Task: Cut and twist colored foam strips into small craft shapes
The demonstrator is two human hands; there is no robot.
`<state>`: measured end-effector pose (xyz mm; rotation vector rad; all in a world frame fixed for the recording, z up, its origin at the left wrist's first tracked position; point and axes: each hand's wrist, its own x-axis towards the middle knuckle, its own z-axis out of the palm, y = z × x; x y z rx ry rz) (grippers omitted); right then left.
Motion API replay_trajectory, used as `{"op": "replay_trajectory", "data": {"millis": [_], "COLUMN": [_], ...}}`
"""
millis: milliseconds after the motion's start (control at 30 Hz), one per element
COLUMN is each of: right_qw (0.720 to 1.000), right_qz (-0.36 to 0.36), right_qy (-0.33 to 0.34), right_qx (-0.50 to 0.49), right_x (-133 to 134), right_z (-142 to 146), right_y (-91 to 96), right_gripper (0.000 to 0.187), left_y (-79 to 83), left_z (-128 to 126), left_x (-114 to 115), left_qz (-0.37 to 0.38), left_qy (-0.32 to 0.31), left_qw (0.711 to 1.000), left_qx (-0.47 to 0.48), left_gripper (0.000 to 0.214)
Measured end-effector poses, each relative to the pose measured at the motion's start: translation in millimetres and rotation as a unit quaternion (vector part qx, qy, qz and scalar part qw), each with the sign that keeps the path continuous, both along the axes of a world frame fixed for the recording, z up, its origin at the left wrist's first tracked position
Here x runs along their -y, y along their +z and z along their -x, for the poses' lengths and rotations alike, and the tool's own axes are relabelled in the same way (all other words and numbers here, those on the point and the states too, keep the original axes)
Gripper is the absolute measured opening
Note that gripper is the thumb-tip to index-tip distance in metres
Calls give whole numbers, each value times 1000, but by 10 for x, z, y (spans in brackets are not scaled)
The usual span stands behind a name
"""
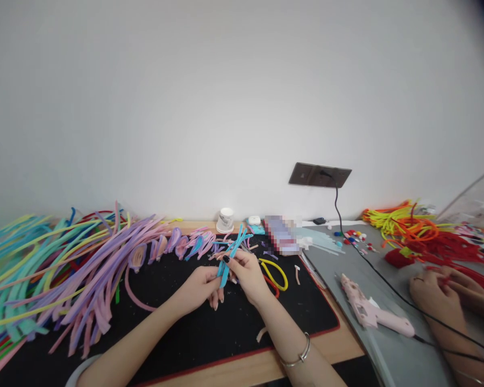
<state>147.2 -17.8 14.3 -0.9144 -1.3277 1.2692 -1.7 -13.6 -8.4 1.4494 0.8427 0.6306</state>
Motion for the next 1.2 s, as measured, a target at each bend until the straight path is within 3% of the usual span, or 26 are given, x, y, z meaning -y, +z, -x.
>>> {"op": "replay_trajectory", "data": {"millis": [333,700,1000,1200], "right_qw": [999,997,991,992], "right_qz": [26,18,31,29], "right_qy": [11,-47,-86,-100], "right_qx": [-27,-62,-102,-77], "right_x": [4,-64,-111,-111], "right_z": [-5,-69,-98,-118], "right_y": [-8,-15,-18,-1], "right_gripper": [30,28,25,28], "left_y": [-66,27,37,19], "left_z": [4,4,17,31], "left_x": [7,67,92,69], "left_qz": [50,101,131,144], "left_qy": [-42,-107,-123,-118], "left_qw": [998,989,984,982], "left_qx": [14,-2,-6,10], "left_gripper": [29,27,24,22]}}
